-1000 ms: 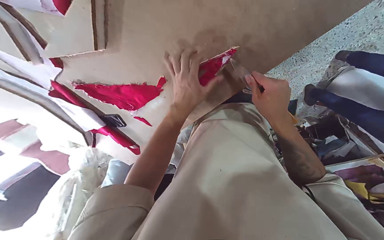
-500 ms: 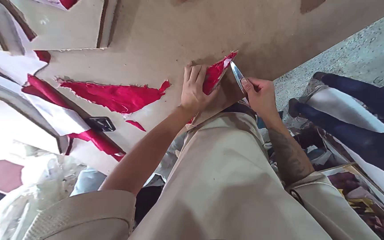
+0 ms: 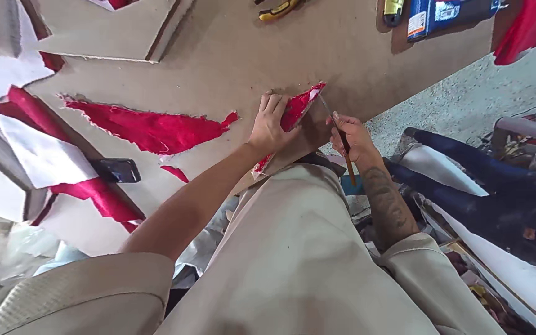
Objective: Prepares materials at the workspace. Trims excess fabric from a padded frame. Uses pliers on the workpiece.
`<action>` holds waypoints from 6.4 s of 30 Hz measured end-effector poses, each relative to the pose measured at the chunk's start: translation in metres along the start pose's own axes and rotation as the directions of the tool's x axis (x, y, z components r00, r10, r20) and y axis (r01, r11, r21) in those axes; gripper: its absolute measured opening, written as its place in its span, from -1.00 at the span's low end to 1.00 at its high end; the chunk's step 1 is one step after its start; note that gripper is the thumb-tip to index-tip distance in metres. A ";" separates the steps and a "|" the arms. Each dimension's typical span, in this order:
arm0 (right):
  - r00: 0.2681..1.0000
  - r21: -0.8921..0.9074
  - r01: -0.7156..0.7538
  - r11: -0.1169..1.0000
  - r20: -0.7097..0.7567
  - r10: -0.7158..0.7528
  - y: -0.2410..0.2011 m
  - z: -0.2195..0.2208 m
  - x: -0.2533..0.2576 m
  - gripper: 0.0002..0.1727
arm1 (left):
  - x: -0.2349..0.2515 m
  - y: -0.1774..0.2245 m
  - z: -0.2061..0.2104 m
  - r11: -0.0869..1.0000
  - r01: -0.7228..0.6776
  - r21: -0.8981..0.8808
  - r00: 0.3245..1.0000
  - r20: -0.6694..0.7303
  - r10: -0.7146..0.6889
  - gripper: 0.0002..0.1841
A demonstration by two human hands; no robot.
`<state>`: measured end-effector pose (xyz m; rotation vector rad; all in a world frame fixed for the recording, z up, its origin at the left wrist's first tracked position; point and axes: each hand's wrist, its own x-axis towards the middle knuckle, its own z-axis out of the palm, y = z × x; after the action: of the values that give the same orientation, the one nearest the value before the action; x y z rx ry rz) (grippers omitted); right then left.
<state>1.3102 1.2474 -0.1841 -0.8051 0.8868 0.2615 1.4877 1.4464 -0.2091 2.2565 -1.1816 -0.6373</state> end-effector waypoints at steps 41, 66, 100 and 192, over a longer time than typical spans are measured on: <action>0.753 -0.877 0.120 0.464 -0.224 -0.618 0.032 -0.029 -0.071 -0.62 | 0.043 0.050 0.028 0.939 -0.313 -0.147 0.938 -0.201 0.281 -0.82; 0.705 -0.898 0.084 0.432 -0.253 -0.662 0.037 0.007 -0.014 -0.62 | -0.018 0.027 0.026 0.926 0.137 0.351 0.990 -0.022 -0.138 -0.17; 0.768 -0.957 -0.002 0.291 -0.187 -0.613 0.036 0.008 -0.045 -0.57 | -0.027 0.029 0.018 0.968 0.168 0.185 0.982 -0.120 -0.147 -0.15; 0.827 -0.900 0.436 -0.007 0.404 -0.391 0.005 0.015 -0.069 -0.68 | -0.008 -0.014 -0.074 0.939 -0.342 0.040 0.748 0.617 0.246 -0.18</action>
<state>1.2731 1.2697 -0.1279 -2.3408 0.2270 0.3121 1.5373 1.4765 -0.1598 1.9519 -1.9082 -1.2312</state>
